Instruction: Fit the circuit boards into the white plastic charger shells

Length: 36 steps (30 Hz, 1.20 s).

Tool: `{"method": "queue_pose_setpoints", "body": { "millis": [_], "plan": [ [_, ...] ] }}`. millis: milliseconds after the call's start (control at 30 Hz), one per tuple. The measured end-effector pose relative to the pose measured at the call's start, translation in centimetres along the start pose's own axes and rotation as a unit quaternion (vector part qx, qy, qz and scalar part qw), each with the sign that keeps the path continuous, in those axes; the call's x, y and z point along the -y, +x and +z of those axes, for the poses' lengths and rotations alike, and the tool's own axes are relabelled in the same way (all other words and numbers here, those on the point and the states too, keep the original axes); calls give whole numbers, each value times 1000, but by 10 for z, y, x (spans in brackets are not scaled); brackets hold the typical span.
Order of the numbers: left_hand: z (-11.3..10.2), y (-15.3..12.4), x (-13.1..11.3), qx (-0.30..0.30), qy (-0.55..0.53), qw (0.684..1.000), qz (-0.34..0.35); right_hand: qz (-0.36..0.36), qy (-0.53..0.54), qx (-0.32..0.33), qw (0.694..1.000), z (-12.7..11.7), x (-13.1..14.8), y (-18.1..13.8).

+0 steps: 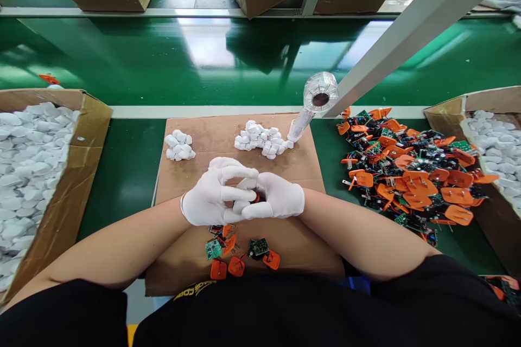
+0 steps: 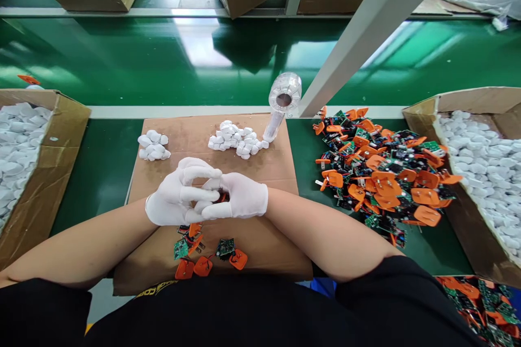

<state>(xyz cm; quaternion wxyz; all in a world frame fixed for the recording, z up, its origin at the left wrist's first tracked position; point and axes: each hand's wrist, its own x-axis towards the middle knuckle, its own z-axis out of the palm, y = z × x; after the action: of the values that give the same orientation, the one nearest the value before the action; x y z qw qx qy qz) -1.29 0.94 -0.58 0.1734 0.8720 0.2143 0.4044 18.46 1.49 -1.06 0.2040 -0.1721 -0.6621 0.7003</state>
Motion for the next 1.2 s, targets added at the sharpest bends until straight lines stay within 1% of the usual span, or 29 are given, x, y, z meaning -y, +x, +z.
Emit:
{"method": "queue_pose_setpoints", "body": {
  "millis": [67,167,233,333,367,433,467,533,633,700,767,833,1000,1067,1200],
  "plan": [
    [-1,-1,0,2,1,1000,-8,5,14,-1,1000,-2,2,0],
    [-1,0,0,6,16,1000,-17,-16,19,0,1000,0,3,1],
    [1,2,-1,10,38,999,-10,-20,-1,-24,1000,4,2,2],
    [4,4,-2,11,62,998,22,-3,-47,-89,995,12,0,2],
    [5,4,-2,11,64,997,29,-1,-50,-99,994,13,0,2],
    [5,3,-3,-1,65,997,28,-2,-24,-86,996,13,1,2],
    [5,2,-4,-11,64,998,17,-1,5,-74,997,12,1,1],
    [3,-1,-4,-45,59,997,-29,12,78,-63,995,7,3,0],
    [-1,-6,-2,-85,49,989,-114,33,177,-102,978,0,1,1],
    [-3,-8,1,-90,44,986,-137,33,224,-130,965,-3,-2,3],
    [-4,-9,2,-88,45,986,-131,26,255,-142,956,-3,-6,4],
    [-5,-8,3,-91,46,989,-111,21,266,-141,953,-2,-8,5],
    [-7,1,2,-108,76,990,-57,32,248,-153,956,1,-8,4],
    [-9,6,2,-97,78,991,-39,26,247,-161,955,1,-7,4],
    [-11,11,4,-64,63,996,-22,11,258,-147,955,-2,-10,4]
  ]
}}
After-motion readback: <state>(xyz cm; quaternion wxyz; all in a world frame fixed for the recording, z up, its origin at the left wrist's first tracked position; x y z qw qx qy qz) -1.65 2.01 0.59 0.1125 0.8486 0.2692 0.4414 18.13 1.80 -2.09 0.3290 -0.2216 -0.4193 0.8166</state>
